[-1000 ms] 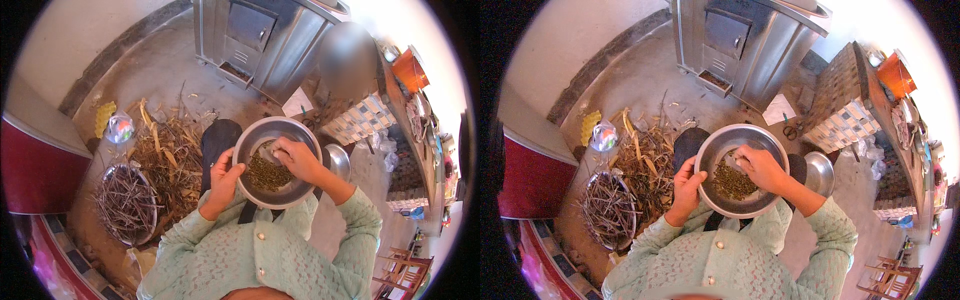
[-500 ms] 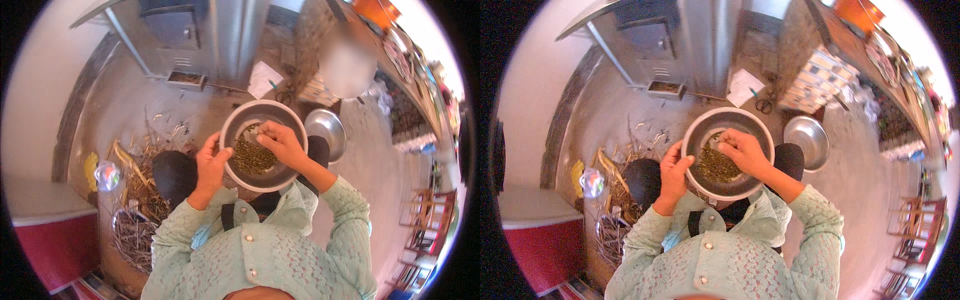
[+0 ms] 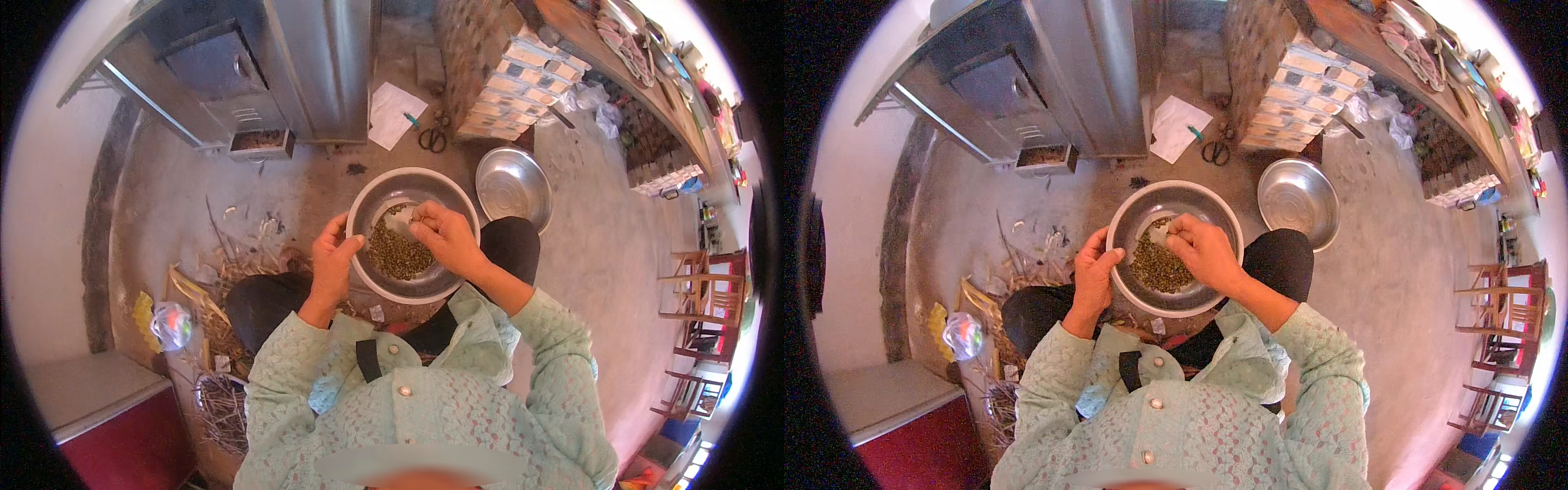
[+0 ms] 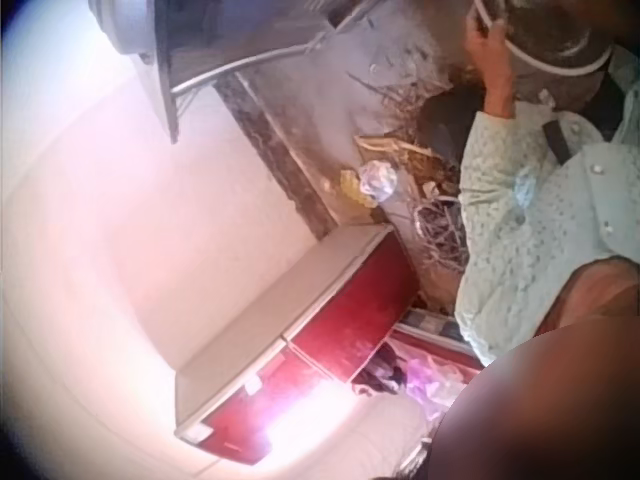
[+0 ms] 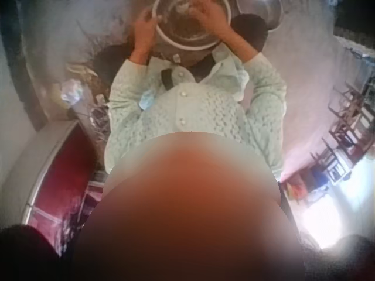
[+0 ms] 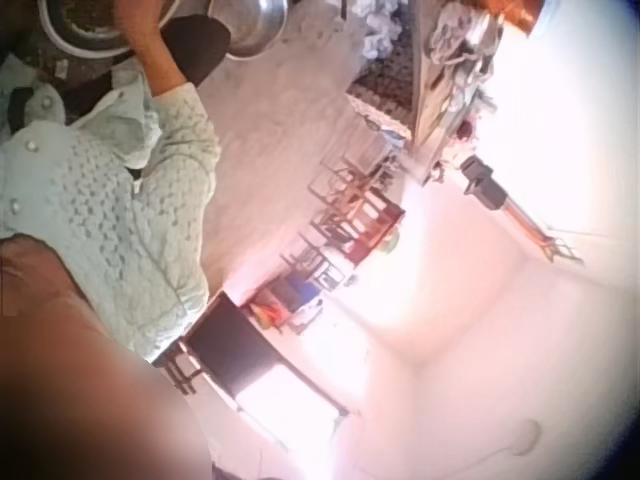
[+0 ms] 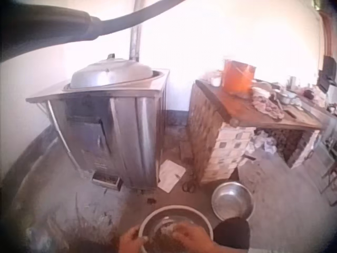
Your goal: The person sits on the floor and shells green vegetable pods by hand, placing the seeds into a metal bowl. They continue shelling multiple pods and then stir the collected seeds in the bowl before standing up and walking away.
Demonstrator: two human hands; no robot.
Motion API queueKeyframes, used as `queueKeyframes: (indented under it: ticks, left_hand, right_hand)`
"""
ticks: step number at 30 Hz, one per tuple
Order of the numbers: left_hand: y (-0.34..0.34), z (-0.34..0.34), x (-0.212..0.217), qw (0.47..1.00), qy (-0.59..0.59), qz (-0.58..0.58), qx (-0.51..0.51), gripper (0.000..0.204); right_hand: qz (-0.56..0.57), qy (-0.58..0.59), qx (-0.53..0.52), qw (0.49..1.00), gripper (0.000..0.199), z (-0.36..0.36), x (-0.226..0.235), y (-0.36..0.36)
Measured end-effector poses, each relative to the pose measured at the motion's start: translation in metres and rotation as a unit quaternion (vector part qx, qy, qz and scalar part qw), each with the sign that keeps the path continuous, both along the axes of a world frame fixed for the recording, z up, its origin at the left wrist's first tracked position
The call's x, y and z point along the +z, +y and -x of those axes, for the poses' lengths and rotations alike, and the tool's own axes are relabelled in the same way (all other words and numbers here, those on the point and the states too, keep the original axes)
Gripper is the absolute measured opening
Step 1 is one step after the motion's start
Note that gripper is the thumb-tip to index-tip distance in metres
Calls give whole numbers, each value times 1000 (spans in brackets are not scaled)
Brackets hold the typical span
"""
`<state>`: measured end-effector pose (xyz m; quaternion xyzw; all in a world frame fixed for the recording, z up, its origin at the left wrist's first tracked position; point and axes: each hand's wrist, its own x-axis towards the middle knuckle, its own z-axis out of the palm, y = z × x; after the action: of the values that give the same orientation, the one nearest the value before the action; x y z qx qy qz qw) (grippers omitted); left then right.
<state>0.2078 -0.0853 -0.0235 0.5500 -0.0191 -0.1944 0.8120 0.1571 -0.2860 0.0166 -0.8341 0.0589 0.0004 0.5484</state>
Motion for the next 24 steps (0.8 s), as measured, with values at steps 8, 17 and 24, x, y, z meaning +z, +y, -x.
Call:
queueKeyframes:
  ticks: [8, 17, 24]
  left_hand:
    - [7, -8, -6, 998, 2, 56, 29, 38]
    - [12, -13, 8, 993, -8, 86, 76, 38]
    - [13, -14, 10, 993, -20, 89, 75, 38]
  right_hand:
    - [-222, -33, 3, 975, 6, -10, 16, -12]
    - [-118, -118, -10, 986, 8, -19, 46, -8]
    - [-94, -125, 31, 987, 10, -24, 38, -7]
